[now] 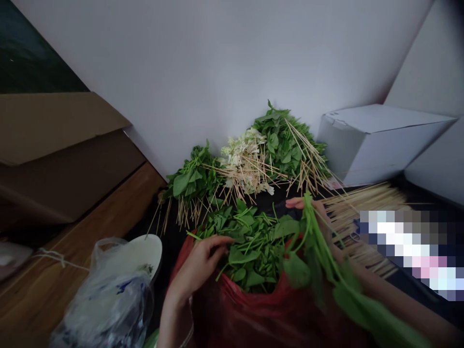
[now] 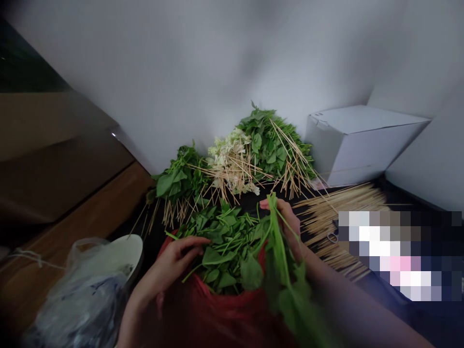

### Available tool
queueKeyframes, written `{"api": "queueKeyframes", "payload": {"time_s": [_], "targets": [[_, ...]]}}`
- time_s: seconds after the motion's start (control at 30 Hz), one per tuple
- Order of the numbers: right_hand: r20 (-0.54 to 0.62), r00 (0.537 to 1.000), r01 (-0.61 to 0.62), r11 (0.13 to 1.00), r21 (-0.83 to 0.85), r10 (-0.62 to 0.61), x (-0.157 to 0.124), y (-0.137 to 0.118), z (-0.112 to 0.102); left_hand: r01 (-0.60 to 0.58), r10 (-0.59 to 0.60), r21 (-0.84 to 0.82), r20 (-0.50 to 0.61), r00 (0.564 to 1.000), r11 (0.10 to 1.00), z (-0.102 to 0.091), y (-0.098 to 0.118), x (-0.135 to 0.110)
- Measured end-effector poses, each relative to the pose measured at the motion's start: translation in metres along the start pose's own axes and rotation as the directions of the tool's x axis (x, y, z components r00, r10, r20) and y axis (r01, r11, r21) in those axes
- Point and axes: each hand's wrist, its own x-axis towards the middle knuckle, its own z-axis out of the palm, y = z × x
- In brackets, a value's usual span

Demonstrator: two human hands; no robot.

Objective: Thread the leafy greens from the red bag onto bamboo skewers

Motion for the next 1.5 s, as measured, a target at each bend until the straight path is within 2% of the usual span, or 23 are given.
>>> {"api": "queueKeyframes", "payload": {"time_s": [0.07, 0.13, 0.3, 0.37, 0.43, 0.53, 0.63, 0.77, 0.83, 0.9, 1.0, 1.17, 1.3, 1.5], "targets": [[0.013, 0.998, -0.067, 0.997, 0.028, 0.067, -0.002, -0.009, -0.003, -0.029, 0.026, 0.039, 0.069, 0.997, 0.999, -0.008, -0.002, -0.005], [0.000, 0.997, -0.074, 0.996, 0.047, 0.074, -0.003, -0.015, -0.003, -0.042, 0.040, 0.014, 0.129, 0.991, 0.999, -0.011, -0.002, -0.009], [0.051, 0.998, -0.040, 0.999, 0.024, 0.039, -0.005, -0.016, -0.003, -0.003, 0.048, -0.203, 0.218, 0.975, 0.979, 0.003, 0.000, -0.006], [0.064, 0.998, -0.020, 1.000, -0.007, 0.021, -0.005, -0.016, -0.004, -0.027, 0.064, -0.246, 0.143, 0.988, 0.969, 0.007, 0.000, -0.003], [0.078, 0.997, 0.003, 0.998, -0.068, 0.002, -0.005, -0.016, -0.003, -0.069, 0.069, -0.303, -0.011, 0.998, 0.951, 0.006, 0.000, -0.001], [0.123, 0.992, 0.049, 0.990, -0.134, -0.033, -0.004, -0.019, 0.000, -0.086, -0.001, -0.386, -0.221, 0.975, 0.919, -0.003, 0.004, 0.000], [0.208, 0.958, 0.232, 0.958, -0.165, -0.196, -0.005, -0.022, 0.003, -0.075, -0.067, -0.408, -0.322, 0.944, 0.910, -0.009, 0.015, 0.001], [0.288, 0.817, 0.564, 0.795, -0.225, -0.499, -0.008, -0.027, 0.009, -0.071, -0.047, -0.343, -0.324, 0.945, 0.936, -0.001, 0.032, 0.009], [0.355, 0.763, 0.632, 0.738, -0.236, -0.540, -0.011, -0.029, 0.011, -0.025, -0.079, -0.345, -0.284, 0.956, 0.938, 0.007, 0.035, 0.012], [0.420, 0.739, 0.650, 0.721, -0.240, -0.526, -0.012, -0.030, 0.013, 0.034, -0.139, -0.388, -0.244, 0.960, 0.921, 0.015, 0.035, 0.014], [0.472, 0.738, 0.635, 0.735, -0.240, -0.483, -0.014, -0.029, 0.015, 0.079, -0.190, -0.467, -0.196, 0.962, 0.881, 0.025, 0.032, 0.013], [0.495, 0.751, 0.605, 0.757, -0.248, -0.437, -0.014, -0.025, 0.016, 0.086, -0.212, -0.579, -0.154, 0.965, 0.811, 0.032, 0.034, 0.010], [0.493, 0.746, 0.612, 0.753, -0.243, -0.448, -0.014, -0.025, 0.016, 0.068, -0.237, -0.595, -0.212, 0.948, 0.801, 0.032, 0.035, 0.011], [0.479, 0.747, 0.621, 0.742, -0.253, -0.461, -0.014, -0.025, 0.017, 0.021, -0.209, -0.576, -0.261, 0.942, 0.817, 0.034, 0.028, 0.012]]}}
